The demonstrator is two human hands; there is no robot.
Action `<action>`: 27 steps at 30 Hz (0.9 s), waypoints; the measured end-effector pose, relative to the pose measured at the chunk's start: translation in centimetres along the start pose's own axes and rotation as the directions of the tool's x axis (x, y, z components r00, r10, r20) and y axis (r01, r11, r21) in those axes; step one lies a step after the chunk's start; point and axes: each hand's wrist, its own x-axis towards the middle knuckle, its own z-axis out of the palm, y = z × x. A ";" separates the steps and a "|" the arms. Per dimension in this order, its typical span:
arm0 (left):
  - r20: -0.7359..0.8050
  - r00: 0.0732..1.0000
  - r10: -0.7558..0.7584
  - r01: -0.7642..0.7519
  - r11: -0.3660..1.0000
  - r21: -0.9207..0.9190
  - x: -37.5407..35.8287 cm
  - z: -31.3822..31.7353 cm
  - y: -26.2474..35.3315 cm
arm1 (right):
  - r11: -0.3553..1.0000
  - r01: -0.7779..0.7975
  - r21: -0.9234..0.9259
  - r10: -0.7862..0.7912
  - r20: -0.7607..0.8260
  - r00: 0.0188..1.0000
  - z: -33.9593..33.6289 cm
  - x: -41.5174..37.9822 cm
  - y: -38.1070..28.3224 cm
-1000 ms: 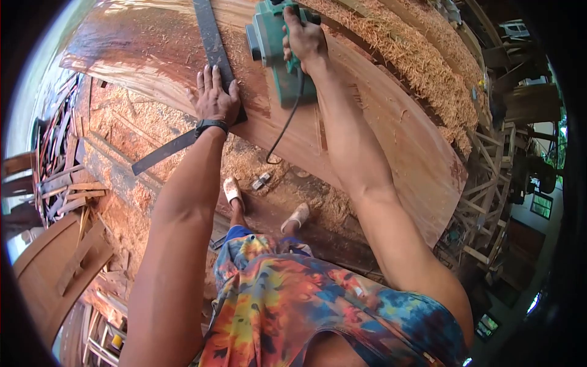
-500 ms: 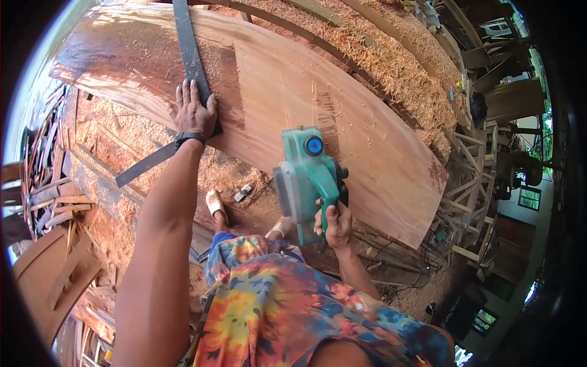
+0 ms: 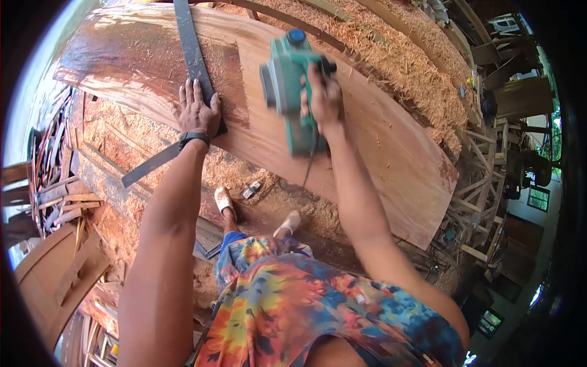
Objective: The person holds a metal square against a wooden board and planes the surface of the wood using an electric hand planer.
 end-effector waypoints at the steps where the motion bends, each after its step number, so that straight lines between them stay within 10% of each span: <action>1: -0.010 1.000 0.001 -0.001 1.000 -0.010 -0.1 0.0 -0.1 | 0.998 0.056 0.015 -0.056 0.002 0.998 0.7 2.5 -0.3; 8: -0.020 1.000 0.016 -0.015 1.000 0.012 0.3 0.6 -0.6 | 0.985 0.168 -0.031 -0.166 0.056 0.985 2.1 9.9 -1.4; 21: -0.005 1.000 0.007 -0.007 1.000 -0.019 0.1 0.2 -0.3 | 0.996 -0.085 -0.029 0.086 0.025 0.996 -4.4 -23.0 4.4; 27: 0.000 1.000 0.010 -0.010 1.000 -0.002 0.0 0.0 -0.2 | 0.995 -0.099 -0.003 0.099 0.069 0.993 -5.4 -26.0 5.2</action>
